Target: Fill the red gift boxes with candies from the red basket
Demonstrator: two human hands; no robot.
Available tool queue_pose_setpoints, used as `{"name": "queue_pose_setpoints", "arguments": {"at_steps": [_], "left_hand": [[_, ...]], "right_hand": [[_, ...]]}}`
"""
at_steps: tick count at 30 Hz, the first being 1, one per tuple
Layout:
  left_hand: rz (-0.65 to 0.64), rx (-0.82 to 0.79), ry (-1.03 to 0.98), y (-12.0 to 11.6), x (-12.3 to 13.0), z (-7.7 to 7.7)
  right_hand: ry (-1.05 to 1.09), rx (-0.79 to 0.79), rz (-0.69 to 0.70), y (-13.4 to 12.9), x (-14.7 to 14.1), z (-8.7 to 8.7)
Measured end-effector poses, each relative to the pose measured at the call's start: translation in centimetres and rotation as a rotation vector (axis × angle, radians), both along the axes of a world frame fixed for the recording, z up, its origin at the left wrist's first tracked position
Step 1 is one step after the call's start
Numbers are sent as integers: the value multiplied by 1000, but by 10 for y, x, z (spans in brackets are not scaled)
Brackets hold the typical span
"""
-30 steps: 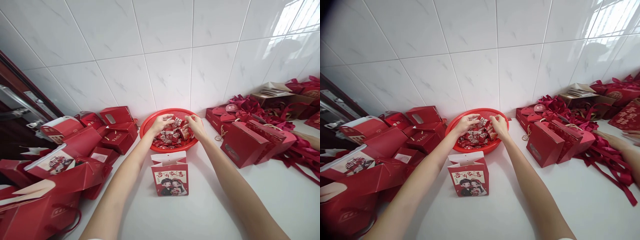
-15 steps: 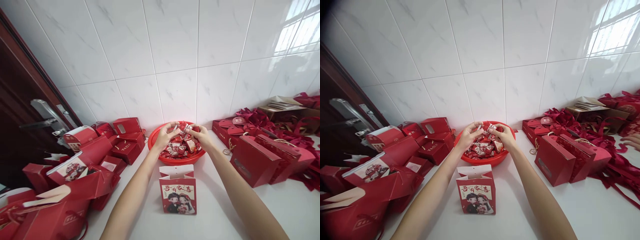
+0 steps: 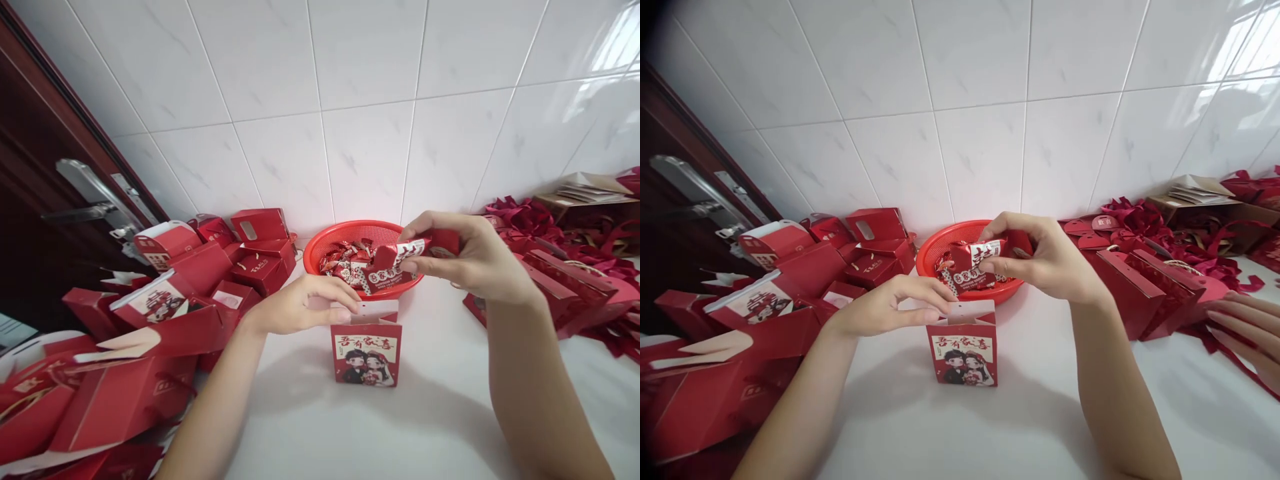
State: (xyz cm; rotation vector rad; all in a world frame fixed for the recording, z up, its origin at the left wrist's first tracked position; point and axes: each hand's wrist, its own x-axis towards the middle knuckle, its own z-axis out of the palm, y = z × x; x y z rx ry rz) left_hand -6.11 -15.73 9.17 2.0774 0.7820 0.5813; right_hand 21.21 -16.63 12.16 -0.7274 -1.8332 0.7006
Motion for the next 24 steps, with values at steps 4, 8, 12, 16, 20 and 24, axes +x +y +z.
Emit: {"name": "queue_pose_setpoints", "arguments": {"at_steps": [4,8,12,16,20,24], "left_hand": [[8,-10,53,2,10,-11],[76,-25,79,7,12,-19],[90,-29,147,7,9,-20],[17,-72,140,7,7,-18],[37,-53,165,7,7,-16],[63,-26,200,7,7,-16]], "right_hand": [[-215,57,58,-8,-2,-1],[-395,96,51,-5,-6,-8],[-441,90,40,-3,-12,-10],[-597,61,110,-2,-19,-10],[-614,104,104,0,-23,-12],[-595,97,80,-3,-24,-11]]}}
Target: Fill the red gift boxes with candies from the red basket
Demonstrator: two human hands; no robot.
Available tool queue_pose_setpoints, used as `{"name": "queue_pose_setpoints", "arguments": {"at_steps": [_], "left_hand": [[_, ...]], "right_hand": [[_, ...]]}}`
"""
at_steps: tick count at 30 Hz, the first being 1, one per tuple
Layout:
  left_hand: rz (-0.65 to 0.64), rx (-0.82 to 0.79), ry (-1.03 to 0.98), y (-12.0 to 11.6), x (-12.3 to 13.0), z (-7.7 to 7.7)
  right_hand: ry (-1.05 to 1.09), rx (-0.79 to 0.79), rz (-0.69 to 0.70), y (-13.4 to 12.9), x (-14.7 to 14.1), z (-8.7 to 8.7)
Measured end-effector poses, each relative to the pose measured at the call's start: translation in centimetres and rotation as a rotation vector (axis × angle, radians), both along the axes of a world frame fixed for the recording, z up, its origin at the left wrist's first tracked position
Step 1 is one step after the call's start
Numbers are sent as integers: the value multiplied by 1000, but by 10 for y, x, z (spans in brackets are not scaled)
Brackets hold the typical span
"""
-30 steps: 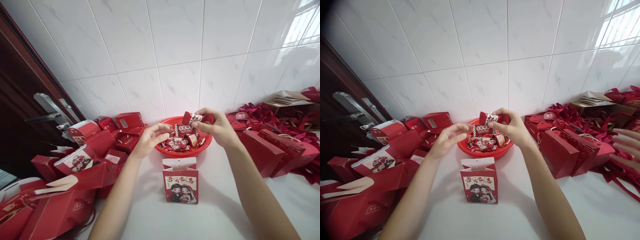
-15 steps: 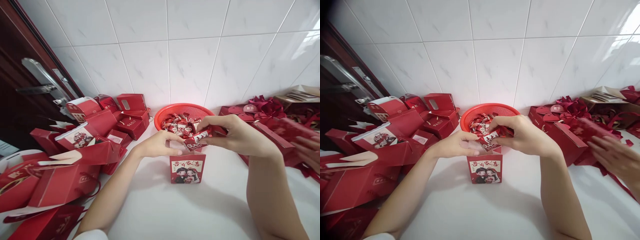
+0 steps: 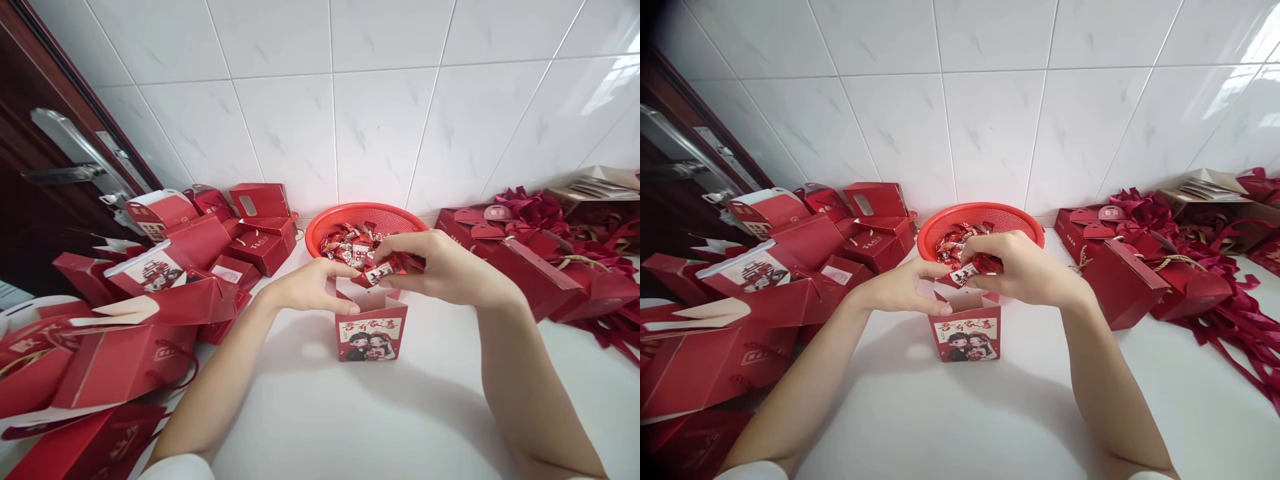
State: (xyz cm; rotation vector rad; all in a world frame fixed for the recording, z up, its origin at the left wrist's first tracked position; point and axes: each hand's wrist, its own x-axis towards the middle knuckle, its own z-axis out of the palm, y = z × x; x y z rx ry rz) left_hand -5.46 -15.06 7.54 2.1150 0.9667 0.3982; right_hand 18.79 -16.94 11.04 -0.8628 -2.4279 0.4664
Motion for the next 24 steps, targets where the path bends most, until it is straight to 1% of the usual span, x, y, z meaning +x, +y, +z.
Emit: {"name": "queue_pose_setpoints", "arguments": {"at_steps": [5,8,10,13,15,18,19,20,22,24], "left_hand": [[-11,-11,-11,2,-4,-3],[-70,-26,-45,2,-5,-3],[-96,-38,-56,1,-5,-2],[-75,-40,-21,1,-5,0],[-58,-34,2,1,-5,-1],[-46,-28,14,2,-5,-1],[-47,-24,13,2,-5,-1],[-48,-20,11,2,-5,-1],[-61,-15,11,2,-5,-1],[-76,-22,11,1,-5,-1]], "right_hand": [[-179,-65,-44,-2,-5,-3],[-200,-73,-56,1,-10,-9],[-99,-47,-68,1,-14,-10],[171,-21,-118,-2,-17,-9],[335,-90,-126,-5,-19,-8],[480,-279,-96,-6,-23,-8],[497,-301,-88,-5,-24,-9],[493,-290,-83,-4,-25,-10],[425,-227,-58,-1,-27,-11],[335,-198,10,1,-27,-11]]}}
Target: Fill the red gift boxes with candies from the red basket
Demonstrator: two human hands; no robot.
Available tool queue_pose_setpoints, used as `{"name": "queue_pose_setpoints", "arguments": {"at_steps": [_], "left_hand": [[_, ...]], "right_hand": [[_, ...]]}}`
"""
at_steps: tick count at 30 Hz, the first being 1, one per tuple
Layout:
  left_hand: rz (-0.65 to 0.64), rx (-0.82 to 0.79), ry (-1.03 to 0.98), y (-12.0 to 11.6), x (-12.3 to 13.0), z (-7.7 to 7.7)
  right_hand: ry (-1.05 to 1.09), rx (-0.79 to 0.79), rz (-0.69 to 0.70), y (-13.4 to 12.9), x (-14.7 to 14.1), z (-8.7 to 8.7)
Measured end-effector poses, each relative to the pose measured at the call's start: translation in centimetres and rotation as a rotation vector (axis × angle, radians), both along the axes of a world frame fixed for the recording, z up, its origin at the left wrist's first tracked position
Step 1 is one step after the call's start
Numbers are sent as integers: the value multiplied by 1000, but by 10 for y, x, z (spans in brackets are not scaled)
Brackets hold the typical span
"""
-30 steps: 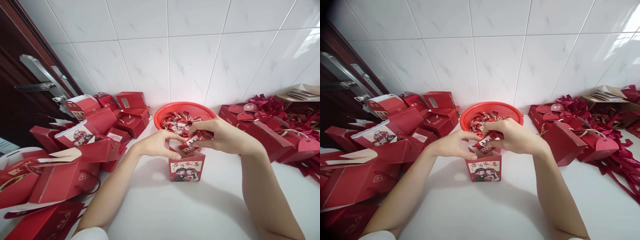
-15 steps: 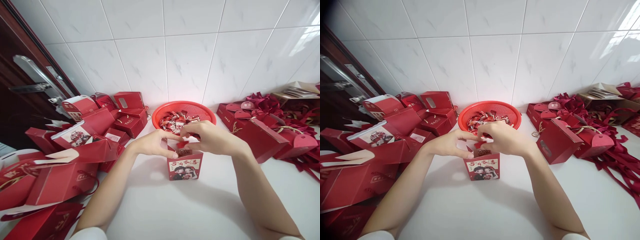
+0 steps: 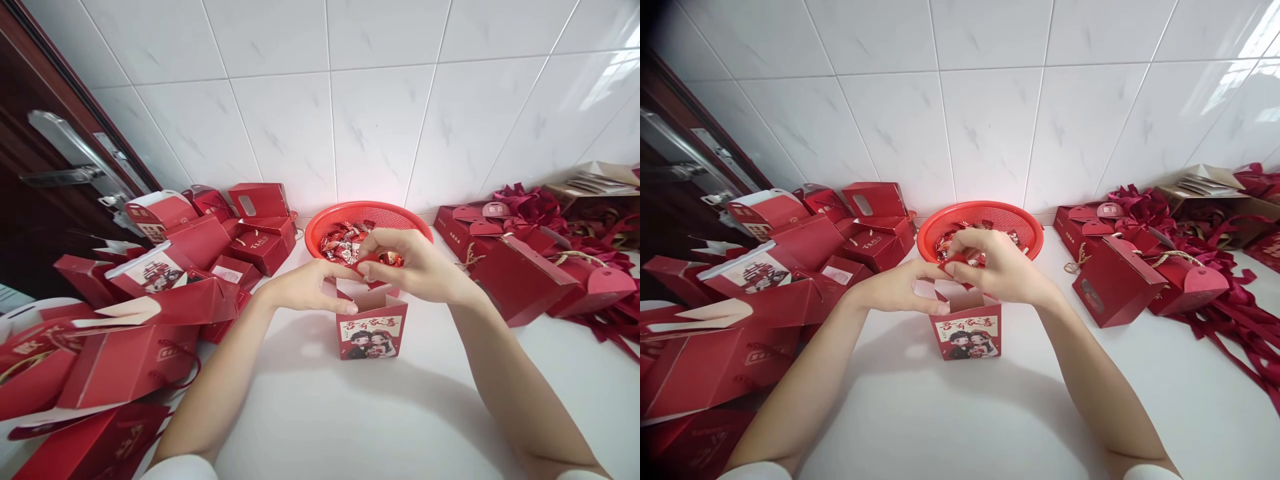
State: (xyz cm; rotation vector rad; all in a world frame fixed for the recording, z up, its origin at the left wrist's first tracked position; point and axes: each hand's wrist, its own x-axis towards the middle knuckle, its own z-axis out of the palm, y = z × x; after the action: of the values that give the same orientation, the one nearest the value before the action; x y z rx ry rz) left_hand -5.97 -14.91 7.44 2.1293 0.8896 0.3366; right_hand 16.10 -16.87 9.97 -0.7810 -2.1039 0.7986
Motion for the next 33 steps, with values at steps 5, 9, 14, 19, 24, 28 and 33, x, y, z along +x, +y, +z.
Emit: {"name": "queue_pose_setpoints", "arguments": {"at_steps": [5,9,14,19,24,28,33], "left_hand": [[-61,-17,-51,1,0,0],[-86,-5,-49,1,-1,1],[-26,13,50,-1,-3,2],[-19,149,49,-2,1,-3],[190,363,-119,-5,3,-4],[373,515,-353,-5,-3,-2],[479,610,-475,2,-8,-1]], "right_hand": [[-183,12,136,-1,5,2],[-244,95,123,-3,12,4],[-42,158,-157,-11,27,15],[-78,177,-224,-21,43,26],[-264,150,-275,-15,53,20],[-298,122,-253,-3,52,12],[-161,81,-150,1,40,11]]}}
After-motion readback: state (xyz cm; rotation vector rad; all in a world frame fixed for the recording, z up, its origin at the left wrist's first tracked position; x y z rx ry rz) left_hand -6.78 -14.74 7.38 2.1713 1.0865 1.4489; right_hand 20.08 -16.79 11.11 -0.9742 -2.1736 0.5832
